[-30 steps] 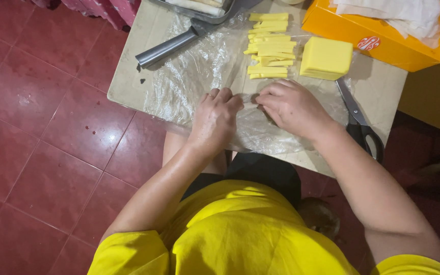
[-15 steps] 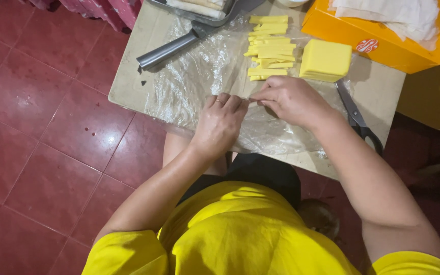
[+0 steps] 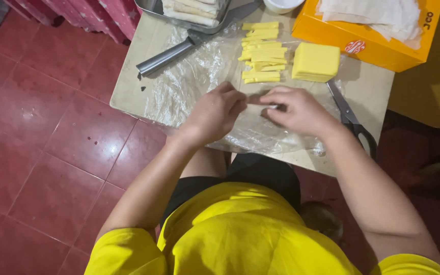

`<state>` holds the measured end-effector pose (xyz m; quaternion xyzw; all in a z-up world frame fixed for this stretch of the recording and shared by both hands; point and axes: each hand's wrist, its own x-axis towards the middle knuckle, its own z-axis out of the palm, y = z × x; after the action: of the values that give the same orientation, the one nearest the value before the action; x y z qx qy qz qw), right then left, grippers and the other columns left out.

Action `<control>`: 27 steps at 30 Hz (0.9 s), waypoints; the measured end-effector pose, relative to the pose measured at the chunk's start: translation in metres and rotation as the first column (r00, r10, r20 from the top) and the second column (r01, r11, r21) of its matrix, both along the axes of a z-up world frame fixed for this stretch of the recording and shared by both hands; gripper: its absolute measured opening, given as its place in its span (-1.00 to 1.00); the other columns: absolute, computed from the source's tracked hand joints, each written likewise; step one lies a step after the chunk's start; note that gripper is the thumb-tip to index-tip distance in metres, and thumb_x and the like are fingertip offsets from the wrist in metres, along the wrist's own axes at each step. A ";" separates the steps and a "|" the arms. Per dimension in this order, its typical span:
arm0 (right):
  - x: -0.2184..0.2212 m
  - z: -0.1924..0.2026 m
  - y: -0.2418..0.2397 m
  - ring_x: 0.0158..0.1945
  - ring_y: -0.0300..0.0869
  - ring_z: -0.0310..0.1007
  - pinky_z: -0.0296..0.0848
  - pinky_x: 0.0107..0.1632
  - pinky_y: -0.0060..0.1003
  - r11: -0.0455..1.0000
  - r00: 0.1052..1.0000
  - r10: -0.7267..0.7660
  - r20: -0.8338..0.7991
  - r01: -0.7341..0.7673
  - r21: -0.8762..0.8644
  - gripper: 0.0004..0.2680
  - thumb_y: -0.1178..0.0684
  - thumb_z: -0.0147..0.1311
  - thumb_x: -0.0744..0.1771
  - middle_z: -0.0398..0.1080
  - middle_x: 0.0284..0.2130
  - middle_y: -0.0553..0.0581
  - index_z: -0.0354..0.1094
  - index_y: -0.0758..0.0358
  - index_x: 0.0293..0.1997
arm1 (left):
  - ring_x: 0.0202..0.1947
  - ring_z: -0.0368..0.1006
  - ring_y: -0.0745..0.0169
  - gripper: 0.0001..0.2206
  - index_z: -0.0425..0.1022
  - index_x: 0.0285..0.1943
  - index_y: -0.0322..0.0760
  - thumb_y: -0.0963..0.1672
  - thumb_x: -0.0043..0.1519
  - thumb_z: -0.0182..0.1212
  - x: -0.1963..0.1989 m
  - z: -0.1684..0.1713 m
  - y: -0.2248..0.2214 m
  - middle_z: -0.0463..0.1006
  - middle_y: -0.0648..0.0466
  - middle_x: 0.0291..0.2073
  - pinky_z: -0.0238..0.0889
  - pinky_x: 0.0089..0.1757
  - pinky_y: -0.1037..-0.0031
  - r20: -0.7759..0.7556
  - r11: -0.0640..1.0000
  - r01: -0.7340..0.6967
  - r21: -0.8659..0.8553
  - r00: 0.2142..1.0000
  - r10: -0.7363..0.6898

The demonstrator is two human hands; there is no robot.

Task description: Rolling cheese strips into spring roll wrappers to prepare cheese sticks.

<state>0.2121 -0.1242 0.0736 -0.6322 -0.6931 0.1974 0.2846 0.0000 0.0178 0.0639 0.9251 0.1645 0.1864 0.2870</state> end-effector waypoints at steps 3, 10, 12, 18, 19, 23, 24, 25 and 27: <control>-0.014 0.042 -0.007 -0.04 -0.14 0.51 0.55 0.01 -0.19 0.968 0.886 -0.197 -0.420 0.107 -0.228 -0.77 0.27 0.20 0.31 0.54 -0.12 0.25 0.49 0.40 0.08 | -0.23 0.60 -0.12 -0.81 0.62 0.02 -0.29 -0.16 0.25 0.30 -0.005 0.035 -0.005 0.55 -0.09 -0.23 0.43 -0.21 0.21 0.133 0.977 0.121 -0.177 0.986 -0.098; -0.005 -0.010 -0.021 -0.10 -0.04 0.60 0.67 -0.01 -0.15 0.996 0.312 -0.055 -0.948 0.082 -0.031 -0.56 0.43 0.16 0.23 0.51 -0.15 0.38 0.26 0.56 0.28 | -0.41 0.55 0.24 -0.78 0.64 0.05 -0.25 -0.12 0.26 0.38 -0.003 0.031 -0.017 0.60 0.03 -0.46 0.40 -0.29 0.43 0.279 0.833 0.101 -0.543 0.958 0.066; -0.016 -0.021 -0.017 -0.08 0.04 0.62 0.66 0.01 -0.03 0.996 0.226 0.015 -0.974 0.087 0.036 -0.47 0.52 0.16 0.18 0.51 -0.14 0.44 0.20 0.57 0.32 | -0.43 0.54 0.31 -0.76 0.63 0.06 -0.30 -0.11 0.27 0.35 0.002 0.029 -0.025 0.62 0.05 -0.50 0.41 -0.28 0.46 0.224 0.727 0.080 -0.682 0.969 0.104; -0.047 -0.028 -0.005 -0.10 -0.02 0.61 0.68 -0.03 -0.07 0.901 0.124 -0.114 -0.986 0.432 -0.050 -0.77 0.29 0.22 0.31 0.53 -0.21 0.28 0.43 0.35 0.08 | -0.41 0.59 0.35 -0.72 0.67 0.03 -0.28 -0.08 0.21 0.40 0.017 0.040 -0.033 0.69 0.01 -0.47 0.37 -0.26 0.57 0.021 0.557 -0.098 -0.825 0.979 0.203; -0.047 -0.031 -0.004 -0.14 -0.11 0.58 0.69 -0.03 -0.08 0.876 0.134 -0.157 -0.978 0.476 -0.075 -0.78 0.25 0.23 0.32 0.50 -0.26 0.19 0.44 0.36 0.08 | -0.40 0.60 0.36 -0.66 0.64 0.09 -0.27 -0.03 0.20 0.40 0.019 0.042 -0.035 0.68 0.04 -0.47 0.36 -0.25 0.57 -0.026 0.581 -0.142 -0.801 0.979 0.203; -0.055 -0.019 -0.001 -0.13 -0.09 0.57 0.70 -0.04 -0.04 0.850 0.101 -0.211 -0.972 0.509 -0.132 -0.78 0.21 0.25 0.32 0.48 -0.22 0.22 0.44 0.43 0.06 | -0.39 0.47 0.44 -0.75 0.70 0.04 -0.18 -0.03 0.29 0.34 0.026 0.033 -0.033 0.66 0.08 -0.42 0.30 -0.28 0.64 0.052 0.622 -0.137 -0.771 0.960 0.276; -0.054 -0.019 -0.001 -0.13 -0.09 0.57 0.70 -0.04 -0.04 0.849 0.096 -0.218 -0.971 0.509 -0.140 -0.78 0.21 0.25 0.32 0.48 -0.22 0.22 0.44 0.43 0.06 | -0.39 0.47 0.44 -0.75 0.70 0.04 -0.18 -0.03 0.29 0.34 0.026 0.032 -0.032 0.66 0.08 -0.42 0.30 -0.28 0.64 0.045 0.617 -0.141 -0.774 0.960 0.276; -0.053 -0.019 -0.002 -0.13 -0.11 0.57 0.71 -0.04 -0.05 0.857 0.110 -0.212 -0.971 0.499 -0.130 -0.80 0.22 0.23 0.33 0.48 -0.21 0.21 0.44 0.42 0.04 | -0.36 0.53 0.36 -0.78 0.71 -0.01 -0.17 -0.04 0.27 0.36 0.027 0.031 -0.030 0.67 0.04 -0.37 0.34 -0.25 0.57 0.031 0.642 -0.178 -0.745 0.954 0.300; -0.053 -0.024 -0.001 -0.13 -0.13 0.57 0.71 -0.03 -0.05 0.865 0.121 -0.209 -0.970 0.486 -0.126 -0.81 0.22 0.21 0.33 0.49 -0.21 0.19 0.43 0.41 0.03 | -0.34 0.58 0.28 -0.82 0.72 -0.06 -0.16 -0.06 0.25 0.37 0.026 0.029 -0.029 0.68 0.01 -0.32 0.39 -0.23 0.49 0.013 0.662 -0.219 -0.717 0.945 0.327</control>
<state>0.1586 -0.1252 0.0496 -0.4763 -0.2104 0.3941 0.7574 0.0264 -0.0111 0.0930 0.6930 0.3398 0.2148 0.5984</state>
